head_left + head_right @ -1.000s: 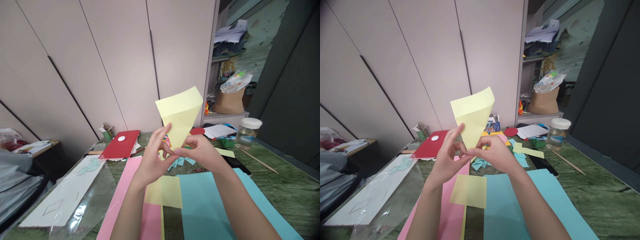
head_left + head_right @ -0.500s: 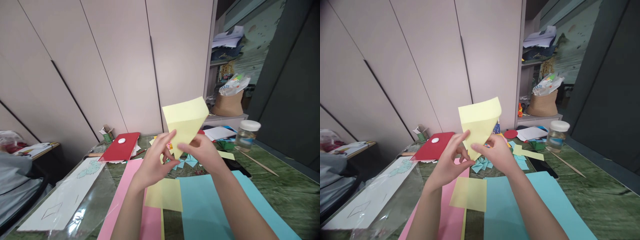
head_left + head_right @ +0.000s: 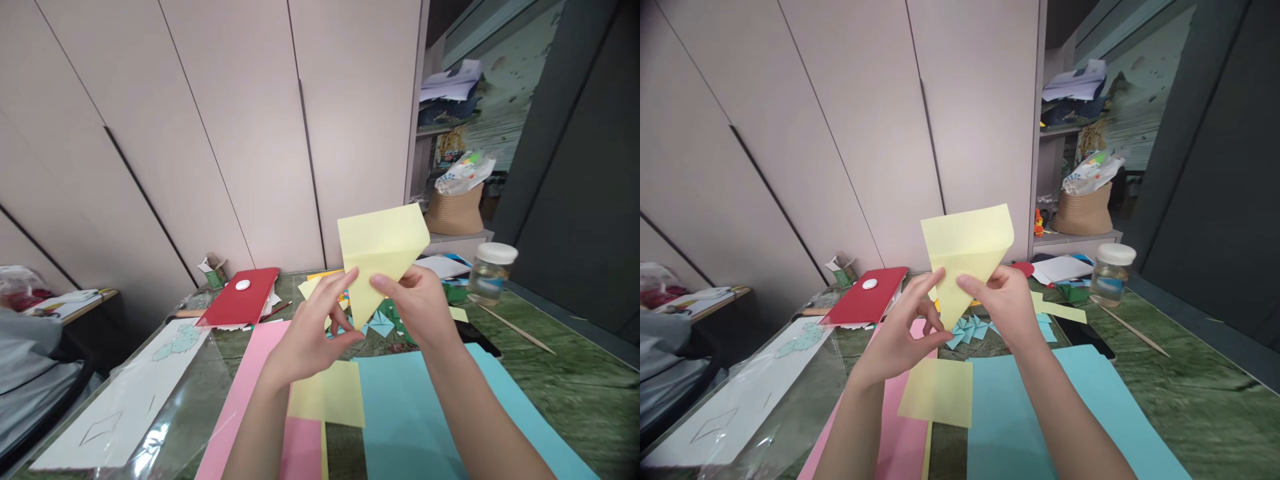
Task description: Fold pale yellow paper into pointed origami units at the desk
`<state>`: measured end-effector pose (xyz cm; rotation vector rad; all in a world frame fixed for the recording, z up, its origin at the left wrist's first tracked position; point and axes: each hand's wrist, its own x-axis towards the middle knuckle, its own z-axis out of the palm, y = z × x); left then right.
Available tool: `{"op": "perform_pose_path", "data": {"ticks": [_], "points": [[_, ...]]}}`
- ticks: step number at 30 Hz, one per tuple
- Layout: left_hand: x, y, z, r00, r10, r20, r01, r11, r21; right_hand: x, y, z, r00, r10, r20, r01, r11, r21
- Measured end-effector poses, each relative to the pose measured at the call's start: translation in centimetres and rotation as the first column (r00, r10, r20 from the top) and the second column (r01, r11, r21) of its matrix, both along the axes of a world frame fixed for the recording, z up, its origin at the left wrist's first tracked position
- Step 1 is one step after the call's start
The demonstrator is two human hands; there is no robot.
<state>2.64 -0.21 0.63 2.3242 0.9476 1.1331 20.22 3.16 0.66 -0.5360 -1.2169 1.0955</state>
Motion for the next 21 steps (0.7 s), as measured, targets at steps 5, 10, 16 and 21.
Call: {"op": "perform_pose_path", "data": {"ticks": [5, 10, 16, 21], "points": [[0.00, -0.02, 0.06, 1.000, -0.002, 0.005, 0.002, 1.000, -0.001, -0.13, -0.06, 0.03, 1.000, 0.005, -0.008, -0.005, 1.000, -0.009], [-0.03, -0.01, 0.10, 1.000, -0.002, 0.001, 0.002, 1.000, 0.001, -0.20, -0.05, 0.02, 1.000, 0.012, -0.023, -0.013, 1.000, -0.025], [-0.11, 0.07, 0.05, 1.000, -0.002, -0.004, 0.002, 1.000, 0.005, -0.47, 0.13, -0.04, 1.000, -0.021, -0.018, 0.020, 0.999, -0.045], [-0.17, 0.10, 0.03, 1.000, 0.001, -0.006, 0.000, 1.000, 0.002, -0.66, 0.25, -0.20, 0.999, -0.039, -0.022, 0.038, 0.998, -0.043]]}}
